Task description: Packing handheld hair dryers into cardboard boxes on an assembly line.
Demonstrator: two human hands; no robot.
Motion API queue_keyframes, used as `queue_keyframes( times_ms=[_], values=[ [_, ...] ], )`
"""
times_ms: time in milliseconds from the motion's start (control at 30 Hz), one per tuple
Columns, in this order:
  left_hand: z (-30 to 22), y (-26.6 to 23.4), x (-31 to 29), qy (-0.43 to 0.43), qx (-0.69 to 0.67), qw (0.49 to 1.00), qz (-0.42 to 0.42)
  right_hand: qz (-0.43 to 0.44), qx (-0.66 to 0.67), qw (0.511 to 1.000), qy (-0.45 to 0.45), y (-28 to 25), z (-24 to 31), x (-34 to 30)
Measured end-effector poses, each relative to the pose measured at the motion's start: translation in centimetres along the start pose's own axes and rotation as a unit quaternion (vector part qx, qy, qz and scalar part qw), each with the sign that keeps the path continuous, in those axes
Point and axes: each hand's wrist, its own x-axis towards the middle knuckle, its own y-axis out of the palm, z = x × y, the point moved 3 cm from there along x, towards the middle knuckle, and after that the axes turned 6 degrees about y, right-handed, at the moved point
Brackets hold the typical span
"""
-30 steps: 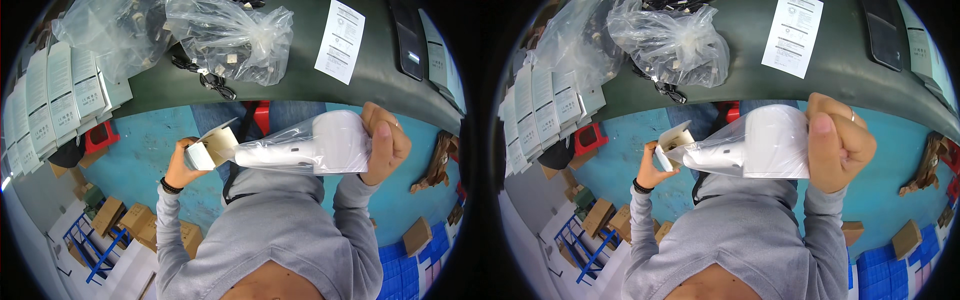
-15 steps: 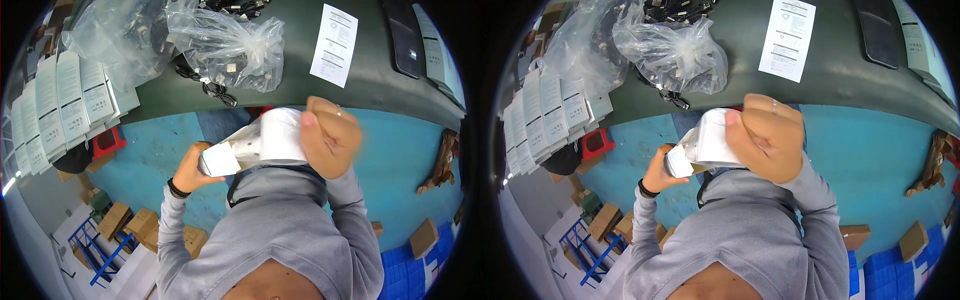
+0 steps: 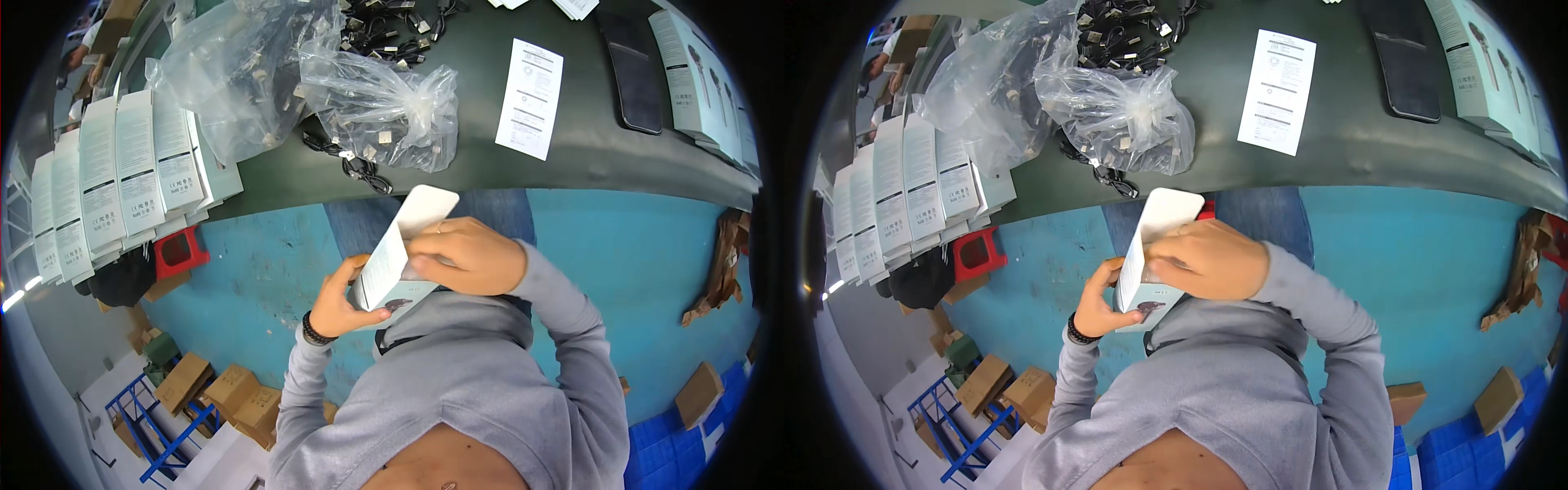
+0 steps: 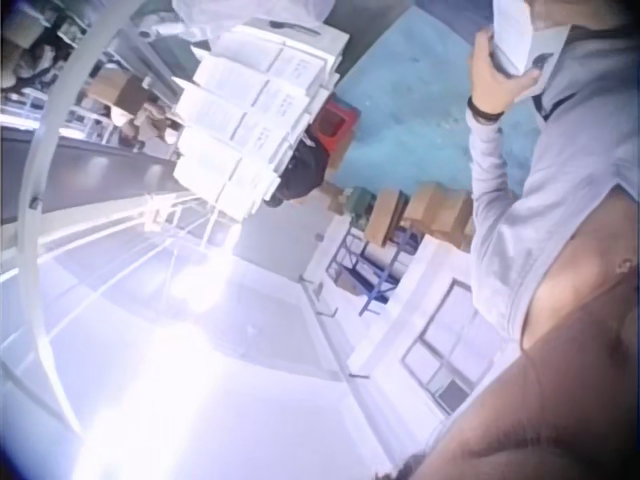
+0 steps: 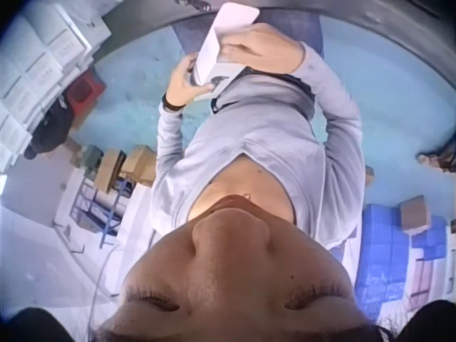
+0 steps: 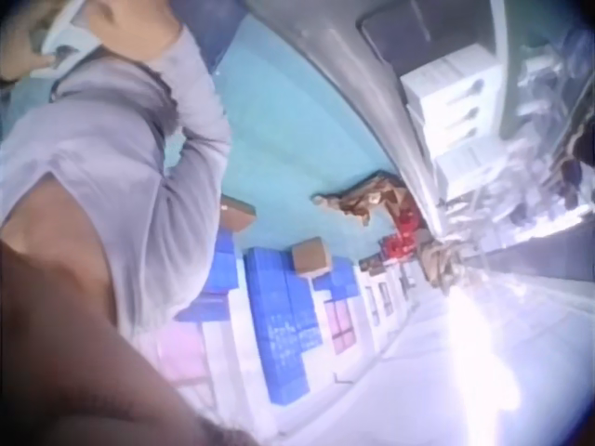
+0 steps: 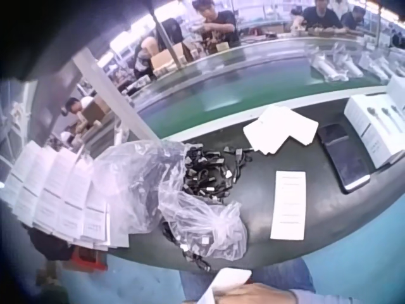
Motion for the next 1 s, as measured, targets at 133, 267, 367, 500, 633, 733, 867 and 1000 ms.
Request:
queue_keyframes(
  times_ms=[133, 267, 367, 500, 633, 733, 867, 1000],
  values=[
    [-1.0, 0.9, 0.8, -0.025, 0.05, 0.998, 0.043, 0.006, -0.014, 0.999, 0.043, 0.3, -1.8, -0.4],
    [-0.3, 2.2, 0.9, 0.019, 0.054, 0.998, -0.016, -0.269, -0.149, 0.948, -0.084, 1.3, -1.2, -0.9],
    [-1.0, 2.6, 0.3, 0.028, 0.043, 0.997, -0.062, -0.401, -0.175, 0.897, -0.065, 1.3, -1.0, -3.0],
    [-2.1, 2.3, 0.2, 0.088, 0.153, 0.984, -0.003, -0.401, -0.004, 0.916, 0.005, 2.1, -2.4, -4.7],
    [-3.1, 2.2, -0.2, 0.133, 0.145, 0.98, -0.013, -0.412, 0.302, 0.859, -0.036, 4.9, -3.5, -4.5],
    [-3.8, 2.3, -1.2, 0.144, 0.114, 0.983, -0.024, -0.379, 0.312, 0.87, -0.034, 6.4, -4.0, -5.1],
    [-4.6, 2.0, -1.1, 0.174, 0.13, 0.975, -0.037, -0.305, 0.372, 0.875, -0.053, 7.6, -2.5, -4.4],
    [-5.7, 1.9, -0.8, 0.195, 0.136, 0.969, -0.064, -0.303, 0.37, 0.873, -0.099, 7.1, -1.5, -3.5]
  ],
)
